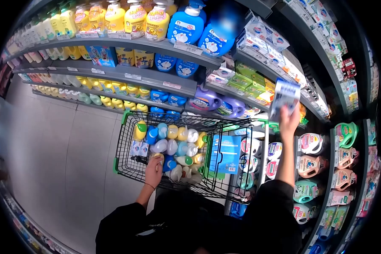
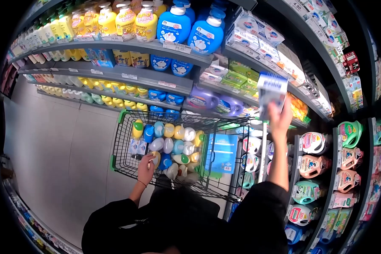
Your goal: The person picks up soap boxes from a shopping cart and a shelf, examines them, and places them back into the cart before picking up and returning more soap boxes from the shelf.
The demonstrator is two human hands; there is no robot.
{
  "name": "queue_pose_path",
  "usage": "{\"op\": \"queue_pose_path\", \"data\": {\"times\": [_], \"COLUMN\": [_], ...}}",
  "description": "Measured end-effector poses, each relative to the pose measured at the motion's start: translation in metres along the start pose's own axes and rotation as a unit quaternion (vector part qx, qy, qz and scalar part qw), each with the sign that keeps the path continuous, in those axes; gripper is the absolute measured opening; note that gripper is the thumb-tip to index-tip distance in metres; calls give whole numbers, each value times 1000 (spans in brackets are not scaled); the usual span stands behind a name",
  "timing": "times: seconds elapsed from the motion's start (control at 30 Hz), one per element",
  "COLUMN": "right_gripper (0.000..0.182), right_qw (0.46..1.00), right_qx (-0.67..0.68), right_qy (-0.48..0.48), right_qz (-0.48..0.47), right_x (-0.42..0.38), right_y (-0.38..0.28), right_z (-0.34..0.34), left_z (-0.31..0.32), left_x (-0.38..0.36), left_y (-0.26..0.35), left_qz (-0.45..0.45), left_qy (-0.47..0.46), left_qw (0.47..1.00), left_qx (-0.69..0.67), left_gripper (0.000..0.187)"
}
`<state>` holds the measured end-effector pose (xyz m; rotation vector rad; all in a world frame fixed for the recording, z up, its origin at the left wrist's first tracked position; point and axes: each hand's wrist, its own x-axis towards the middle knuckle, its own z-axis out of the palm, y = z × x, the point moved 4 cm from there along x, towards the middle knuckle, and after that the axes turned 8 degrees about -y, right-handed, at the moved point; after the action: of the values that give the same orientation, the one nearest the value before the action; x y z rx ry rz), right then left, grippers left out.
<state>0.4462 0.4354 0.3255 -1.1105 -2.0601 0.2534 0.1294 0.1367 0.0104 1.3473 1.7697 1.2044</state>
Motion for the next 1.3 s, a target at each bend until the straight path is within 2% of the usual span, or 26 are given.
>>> {"op": "queue_pose_path", "data": {"times": [0.07,0.1,0.13,0.17,0.23,0.3,0.37,0.43,0.47,0.5,0.57,0.63,0.67,0.77,0.8,0.9,0.97,1.0,1.07,1.2,1.3], "right_gripper": [26,25,25,27,27,27,29,32,33,35,37,37,36,33,32,32,33,33,33,32,31], "right_qw": [996,995,976,973,920,891,875,874,861,845,842,859,852,828,816,764,751,768,762,776,780], "right_qx": [26,50,61,64,137,179,167,182,225,268,229,283,274,286,315,389,407,386,388,363,363], "right_qy": [-59,-48,-119,-120,-142,-154,-235,-273,-263,-257,-290,-257,-270,-304,-299,-313,-328,-348,-377,-404,-399], "right_qz": [60,78,173,188,338,387,389,359,372,385,393,342,356,374,382,409,404,374,357,321,317], "right_x": [-93,-138,-180,-215,-294,-335,-343,-351,-358,-368,-379,-383,-394,-426,-440,-465,-471,-468,-461,-440,-431], "right_y": [4,-1,-7,-19,-12,-26,-48,-61,-62,-63,-59,-61,-58,-48,-48,-61,-66,-71,-80,-90,-96], "right_z": [24,41,53,63,82,84,76,69,71,72,65,58,58,71,82,99,112,115,117,125,136], "left_z": [7,11,19,23,35,51,68,91,107,111,123,130,135,130,116,102,90,86,77,65,59], "left_x": [4,5,5,5,7,8,3,-6,-14,-20,-33,-56,-66,-93,-98,-135,-151,-158,-165,-159,-152], "left_y": [7,10,8,14,32,55,90,110,115,134,137,129,125,117,136,119,116,118,120,109,99], "left_qz": [13,21,28,23,15,37,24,-24,-7,-48,-95,-152,-177,-132,-108,-215,-234,-234,-253,-251,-231], "left_qy": [-10,-14,-22,-36,-71,-119,-184,-290,-298,-322,-400,-403,-398,-386,-378,-311,-278,-255,-216,-201,-192], "left_qw": [1000,1000,999,999,996,990,975,945,919,891,821,812,808,838,868,859,865,871,876,890,870], "left_qx": [-8,-12,-9,-22,-47,-64,-120,-148,-257,-317,-397,-394,-397,-362,-303,-344,-347,-349,-350,-323,-391], "left_gripper": [20,20,20,21,21,20,20,22,30,37,38,43,45,36,37,45,53,55,58,52,54]}}
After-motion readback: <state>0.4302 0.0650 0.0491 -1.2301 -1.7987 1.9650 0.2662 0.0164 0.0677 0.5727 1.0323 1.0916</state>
